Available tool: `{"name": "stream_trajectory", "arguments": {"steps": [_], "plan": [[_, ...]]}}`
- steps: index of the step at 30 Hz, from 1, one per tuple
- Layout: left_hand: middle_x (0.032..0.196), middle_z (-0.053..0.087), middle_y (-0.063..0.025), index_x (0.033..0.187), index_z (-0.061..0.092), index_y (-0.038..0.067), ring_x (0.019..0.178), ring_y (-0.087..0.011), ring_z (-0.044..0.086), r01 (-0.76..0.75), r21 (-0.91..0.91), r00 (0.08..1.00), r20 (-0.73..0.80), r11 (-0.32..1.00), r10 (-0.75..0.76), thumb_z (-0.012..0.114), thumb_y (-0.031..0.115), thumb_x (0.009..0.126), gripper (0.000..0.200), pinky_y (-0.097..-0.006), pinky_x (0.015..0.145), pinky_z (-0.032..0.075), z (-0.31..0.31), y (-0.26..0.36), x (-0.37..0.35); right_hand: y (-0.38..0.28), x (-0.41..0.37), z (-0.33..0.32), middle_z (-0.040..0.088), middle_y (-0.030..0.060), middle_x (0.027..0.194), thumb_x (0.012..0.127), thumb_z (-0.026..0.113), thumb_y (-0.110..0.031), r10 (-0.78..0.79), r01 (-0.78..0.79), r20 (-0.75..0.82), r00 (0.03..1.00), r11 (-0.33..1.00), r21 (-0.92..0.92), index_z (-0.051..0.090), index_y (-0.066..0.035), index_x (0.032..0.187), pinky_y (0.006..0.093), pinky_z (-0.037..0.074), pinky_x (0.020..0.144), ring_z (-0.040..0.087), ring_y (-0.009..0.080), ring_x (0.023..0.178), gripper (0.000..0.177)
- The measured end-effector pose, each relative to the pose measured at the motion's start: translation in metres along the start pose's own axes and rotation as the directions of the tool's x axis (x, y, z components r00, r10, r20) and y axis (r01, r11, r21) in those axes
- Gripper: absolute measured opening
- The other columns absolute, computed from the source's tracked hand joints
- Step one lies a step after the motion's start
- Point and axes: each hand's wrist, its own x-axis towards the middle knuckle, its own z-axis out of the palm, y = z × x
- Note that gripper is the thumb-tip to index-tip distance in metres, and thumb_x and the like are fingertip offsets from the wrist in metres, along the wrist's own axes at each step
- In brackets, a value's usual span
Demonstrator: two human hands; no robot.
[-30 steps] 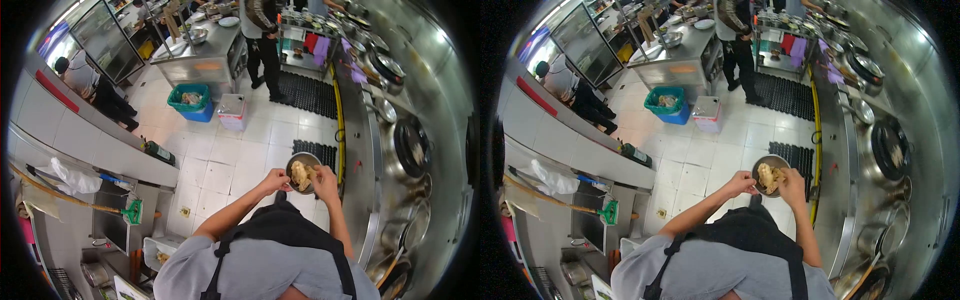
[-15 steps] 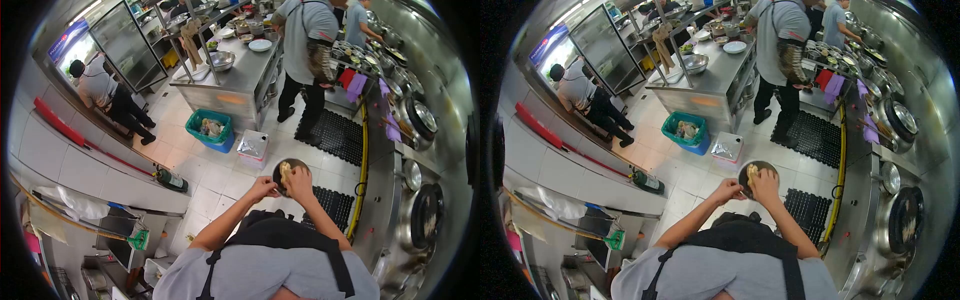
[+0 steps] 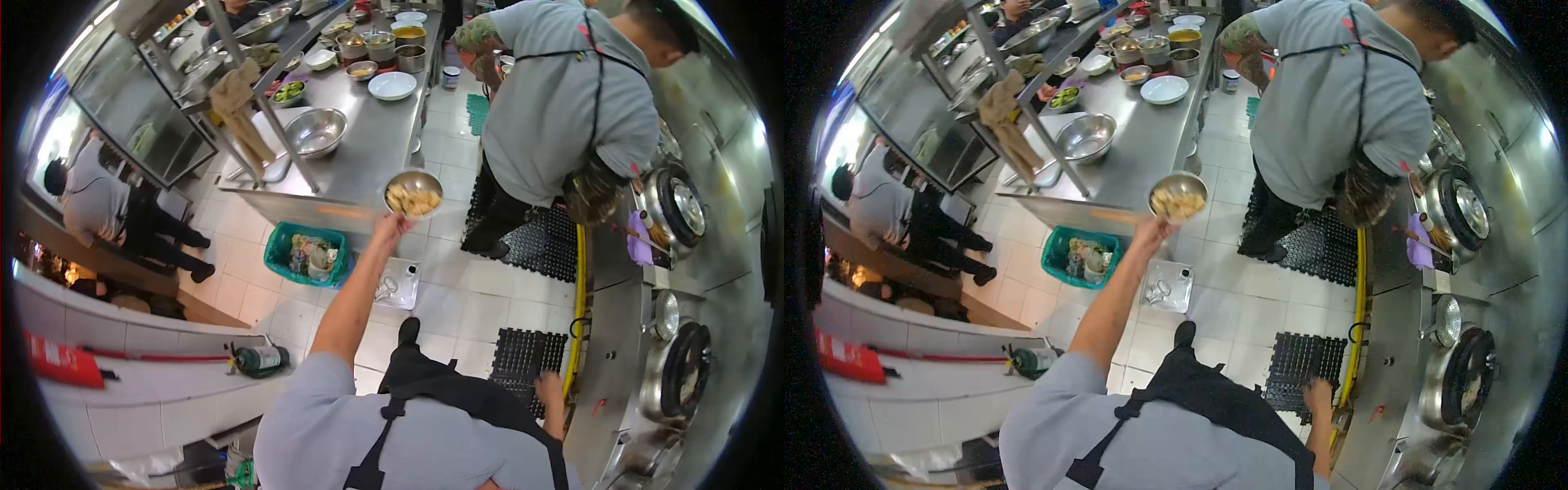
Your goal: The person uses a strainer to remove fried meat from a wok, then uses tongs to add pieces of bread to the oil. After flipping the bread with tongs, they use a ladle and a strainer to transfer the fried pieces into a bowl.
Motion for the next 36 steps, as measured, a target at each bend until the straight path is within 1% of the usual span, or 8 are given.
{"name": "stream_trajectory", "arguments": {"steps": [7,10,12,16,17,19,21,36], "plan": [[0.104,0.059,-0.0179,0.104,0.054,-0.003,0.078,-0.0307,0.065,-0.233,-0.231,0.944,-0.288,0.945,0.162,0.053,-0.005,0.085,0.020,-0.0420,0.062,0.060,0.035,0.102,0.203,-0.013,-0.126,0.100,0.068,0.0224,0.088,0.079,0.067,-0.026,0.510,-0.538,0.184,0.840,0.743,0.398,0.071,-0.002,0.093,0.0416,0.052,0.074,0.067,0.0327,0.084,0.028],[0.099,0.056,-0.0175,0.106,0.053,-0.003,0.091,-0.0337,0.059,-0.426,0.165,0.896,-0.057,0.890,0.440,0.055,0.004,0.089,0.018,-0.0457,0.077,0.055,-0.017,0.106,0.276,-0.040,-0.152,0.131,0.069,0.0198,0.084,0.078,0.069,-0.026,0.508,-0.594,0.314,0.802,0.625,0.505,0.072,-0.003,0.092,0.0411,0.052,0.070,0.067,0.0298,0.079,0.027],[0.100,0.057,-0.0198,0.107,0.054,-0.002,0.097,-0.0345,0.058,0.068,-0.464,0.991,0.135,0.883,-0.005,0.053,0.007,0.092,0.017,-0.0459,0.092,0.051,-0.030,0.096,0.302,-0.055,-0.179,0.159,0.069,0.0181,0.082,0.077,0.069,-0.025,0.473,-0.579,0.342,0.812,0.583,0.570,0.072,-0.004,0.091,0.0407,0.052,0.068,0.067,0.0279,0.076,0.026],[0.115,0.062,-0.0127,0.117,0.055,0.007,0.108,-0.0216,0.060,0.214,-0.025,0.904,0.383,0.976,-0.188,0.055,0.019,0.097,0.023,-0.0384,0.088,0.050,0.042,0.035,0.109,-0.068,-0.185,0.217,0.069,0.0090,0.072,0.082,0.066,-0.025,0.409,-0.602,0.443,0.798,0.510,0.614,0.073,-0.007,0.086,0.0323,0.052,0.053,0.065,0.0193,0.060,0.019],[0.107,0.064,-0.0087,0.112,0.057,0.010,0.099,-0.0193,0.062,0.389,-0.001,0.415,0.893,0.921,-0.174,0.056,0.024,0.098,0.020,-0.0358,0.084,0.050,-0.004,-0.032,0.143,-0.074,-0.170,0.217,0.069,0.0082,0.070,0.083,0.066,-0.030,0.457,-0.703,0.540,0.706,0.367,0.609,0.071,-0.007,0.084,0.0327,0.053,0.050,0.064,0.0180,0.054,0.024],[0.091,0.062,-0.0052,0.097,0.059,0.012,0.087,-0.0183,0.061,0.443,0.470,0.647,0.422,0.763,-0.635,0.052,0.028,0.098,0.018,-0.0352,0.077,0.050,-0.024,-0.095,0.033,-0.093,-0.151,0.179,0.070,0.0101,0.068,0.081,0.062,-0.033,0.498,-0.711,0.526,0.690,0.330,0.621,0.070,-0.005,0.089,0.0325,0.055,0.050,0.065,0.0182,0.053,0.031],[0.090,0.063,-0.0055,0.096,0.060,0.011,0.084,-0.0181,0.061,0.501,0.732,0.518,0.175,0.462,-0.837,0.053,0.027,0.097,0.017,-0.0349,0.075,0.050,-0.036,-0.138,-0.043,-0.105,-0.139,0.150,0.070,0.0114,0.072,0.080,0.062,-0.030,0.542,-0.698,0.511,0.667,0.217,0.682,0.070,-0.003,0.105,0.0316,0.057,0.055,0.070,0.0184,0.060,0.038],[0.078,0.066,-0.0070,0.087,0.066,0.004,0.066,-0.0169,0.061,-0.730,0.680,0.086,-0.017,-0.074,-0.996,0.060,0.020,0.084,0.018,-0.0321,0.059,0.050,0.070,-0.330,-0.263,-0.036,-0.321,0.223,0.069,0.0157,0.075,0.095,0.052,-0.039,0.362,-0.560,0.655,0.663,-0.340,0.755,0.068,0.002,0.102,0.0404,0.055,0.051,0.062,0.0227,0.055,0.045]]}}
